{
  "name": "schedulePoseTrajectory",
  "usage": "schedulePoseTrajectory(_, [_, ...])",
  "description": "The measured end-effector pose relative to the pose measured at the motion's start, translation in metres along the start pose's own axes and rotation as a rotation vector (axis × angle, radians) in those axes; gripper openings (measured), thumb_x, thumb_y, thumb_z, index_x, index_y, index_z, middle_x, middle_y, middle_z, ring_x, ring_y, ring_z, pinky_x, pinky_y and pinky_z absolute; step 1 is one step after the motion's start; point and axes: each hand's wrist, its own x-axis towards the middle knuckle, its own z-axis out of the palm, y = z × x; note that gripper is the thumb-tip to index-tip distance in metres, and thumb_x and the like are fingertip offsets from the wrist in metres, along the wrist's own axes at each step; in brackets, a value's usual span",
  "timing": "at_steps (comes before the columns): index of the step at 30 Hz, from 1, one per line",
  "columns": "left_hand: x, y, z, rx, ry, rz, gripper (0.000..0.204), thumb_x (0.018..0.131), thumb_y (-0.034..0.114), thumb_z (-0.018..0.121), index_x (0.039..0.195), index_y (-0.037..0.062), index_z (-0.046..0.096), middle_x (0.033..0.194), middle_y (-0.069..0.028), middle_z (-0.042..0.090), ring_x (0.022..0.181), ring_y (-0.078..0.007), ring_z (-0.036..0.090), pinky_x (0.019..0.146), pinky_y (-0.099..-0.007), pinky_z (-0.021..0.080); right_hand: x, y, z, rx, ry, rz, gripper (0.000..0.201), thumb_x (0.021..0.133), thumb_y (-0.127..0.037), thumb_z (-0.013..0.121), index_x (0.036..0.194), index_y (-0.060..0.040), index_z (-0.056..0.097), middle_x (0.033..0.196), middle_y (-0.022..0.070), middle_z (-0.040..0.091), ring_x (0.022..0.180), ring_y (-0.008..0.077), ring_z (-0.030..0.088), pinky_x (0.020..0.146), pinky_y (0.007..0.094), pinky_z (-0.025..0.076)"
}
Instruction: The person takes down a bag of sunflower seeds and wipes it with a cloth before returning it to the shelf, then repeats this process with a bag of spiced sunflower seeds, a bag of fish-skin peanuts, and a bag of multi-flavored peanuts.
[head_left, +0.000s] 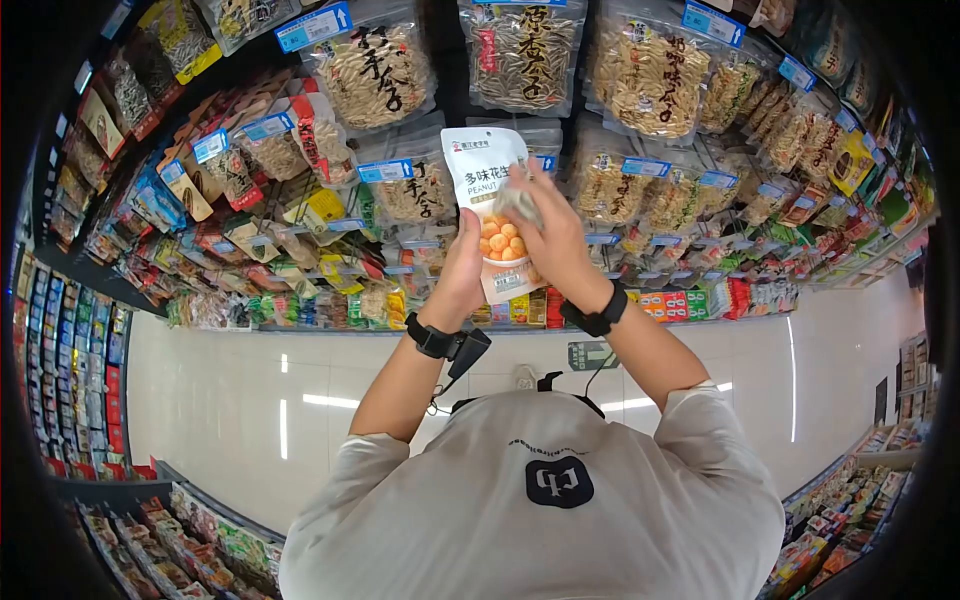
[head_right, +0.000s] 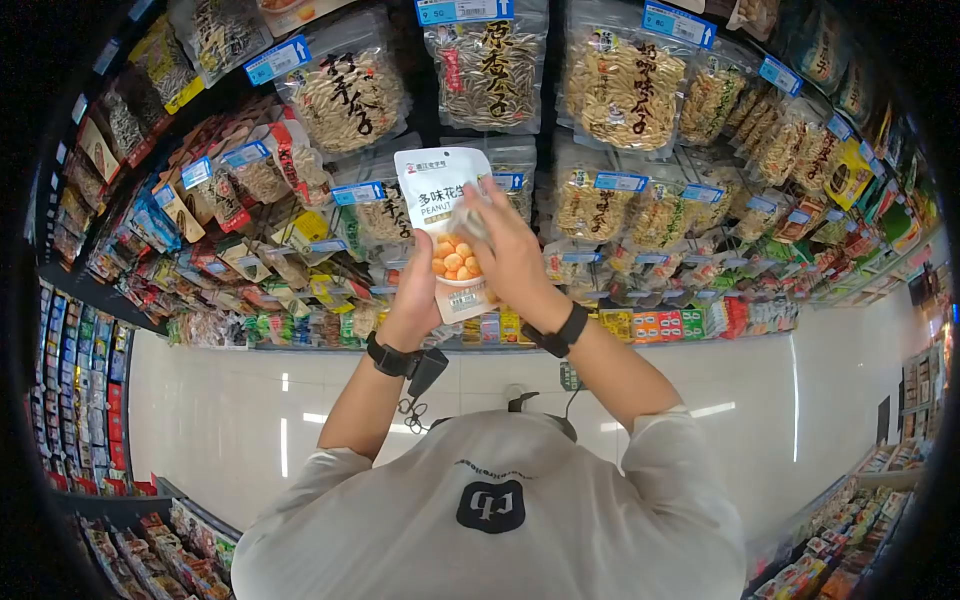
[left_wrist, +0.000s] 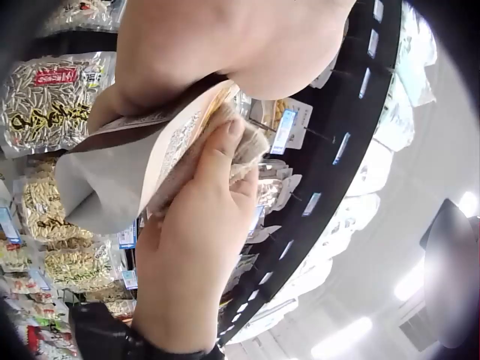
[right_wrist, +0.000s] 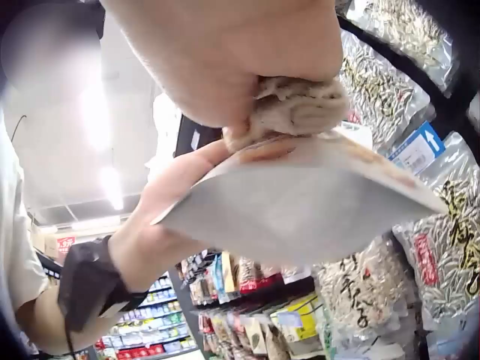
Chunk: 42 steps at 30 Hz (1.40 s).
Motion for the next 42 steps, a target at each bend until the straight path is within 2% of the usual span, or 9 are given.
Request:
schedulePoseTrajectory(5, [0.0, -0.003, -0.01, 0.004, 0.011, 0.105, 0.067, 0.103, 0.056, 0.02, 0.148, 0.0077, 0.03, 0.145, -0.0143, 0.045, 0.129, -0.0292, 0.052, 0.104, -0.0466, 0.048, -0.005, -0.013, -0.003, -0.137, -0.221, -0.305, 0.045, 0.084, -0.001, 0.061, 0.128, -0.0054, 0.056, 0.137, 0.0219, 0.054, 0.13, 0.041, 0.048, 0.106, 0.045, 0.044])
schedulePoseTrajectory(8, [-0.002, 0.004, -0.014, -0.196, -0.016, 0.052, 0.07, 0.102, 0.058, 0.021, 0.147, 0.006, 0.032, 0.145, -0.017, 0.046, 0.13, -0.0329, 0.051, 0.105, -0.0506, 0.047, -0.013, 0.005, 0.002, 0.084, -0.066, 0.218, 0.037, 0.088, -0.004, 0.062, 0.125, -0.0045, 0.059, 0.134, 0.0189, 0.057, 0.125, 0.0346, 0.055, 0.102, 0.0376, 0.046])
schedulePoseTrajectory(11, [-0.002, 0.016, -0.016, -0.261, 0.114, 0.086, 0.07, 0.102, 0.058, 0.019, 0.146, 0.0058, 0.032, 0.145, -0.0179, 0.045, 0.129, -0.0341, 0.052, 0.104, -0.0518, 0.047, -0.026, 0.007, -0.007, 0.288, 0.046, 0.303, 0.035, 0.09, -0.006, 0.063, 0.125, -0.0067, 0.06, 0.131, 0.0188, 0.059, 0.12, 0.0322, 0.059, 0.098, 0.0353, 0.047])
schedulePoseTrajectory(16, [0.005, 0.024, -0.025, -0.416, 0.089, 0.139, 0.041, 0.1, 0.014, 0.053, 0.137, -0.0016, 0.042, 0.131, -0.0195, 0.057, 0.119, -0.0322, 0.059, 0.099, -0.0458, 0.054, -0.043, -0.013, -0.013, -0.29, 0.023, -0.518, 0.035, 0.073, -0.008, 0.068, 0.106, -0.0199, 0.073, 0.092, 0.0004, 0.059, 0.085, 0.0226, 0.055, 0.08, 0.0384, 0.045])
schedulePoseTrajectory(20, [0.009, 0.025, -0.019, -0.379, 0.055, 0.097, 0.041, 0.099, 0.008, 0.054, 0.137, -0.0022, 0.041, 0.131, -0.0202, 0.056, 0.119, -0.033, 0.06, 0.098, -0.0464, 0.054, -0.035, -0.013, -0.01, -0.351, 0.072, -0.522, 0.033, 0.073, -0.009, 0.066, 0.103, -0.0204, 0.073, 0.093, 0.0004, 0.06, 0.089, 0.0232, 0.056, 0.079, 0.0387, 0.045])
schedulePoseTrajectory(25, [-0.001, 0.036, -0.013, -0.243, 0.123, 0.12, 0.041, 0.1, 0.008, 0.049, 0.138, -0.0027, 0.038, 0.135, -0.023, 0.052, 0.12, -0.0359, 0.058, 0.101, -0.0504, 0.052, -0.027, 0.003, -0.026, -0.416, 0.142, -0.301, 0.031, 0.069, -0.001, 0.066, 0.097, -0.0128, 0.072, 0.093, 0.002, 0.06, 0.088, 0.0253, 0.056, 0.079, 0.0395, 0.046])
schedulePoseTrajectory(35, [-0.003, 0.035, -0.014, -0.41, 0.089, 0.129, 0.043, 0.097, 0.004, 0.053, 0.137, -0.004, 0.038, 0.133, -0.02, 0.054, 0.118, -0.0336, 0.06, 0.098, -0.0491, 0.054, -0.024, 0.005, -0.023, -0.368, 0.125, -0.381, 0.037, 0.065, 0.004, 0.065, 0.099, -0.0095, 0.072, 0.093, 0.0048, 0.061, 0.088, 0.0275, 0.056, 0.078, 0.0387, 0.047])
schedulePoseTrajectory(39, [-0.008, 0.041, -0.001, -0.197, 0.127, 0.306, 0.043, 0.097, 0.001, 0.054, 0.137, -0.002, 0.038, 0.132, -0.0179, 0.054, 0.12, -0.0302, 0.059, 0.098, -0.0467, 0.054, -0.028, 0.001, -0.028, -0.306, 0.24, -0.314, 0.034, 0.066, 0.005, 0.062, 0.097, -0.0045, 0.07, 0.097, 0.009, 0.059, 0.09, 0.0305, 0.054, 0.08, 0.0399, 0.047])
schedulePoseTrajectory(42, [-0.004, 0.036, 0.008, -0.046, 0.192, 0.448, 0.044, 0.097, 0.001, 0.053, 0.138, -0.0005, 0.036, 0.131, -0.0155, 0.054, 0.118, -0.0256, 0.059, 0.097, -0.0417, 0.055, -0.021, 0.009, -0.017, 0.003, 0.289, -0.03, 0.033, 0.083, 0.001, 0.06, 0.116, -0.0047, 0.061, 0.108, 0.0126, 0.06, 0.1, 0.0296, 0.057, 0.089, 0.0383, 0.047])
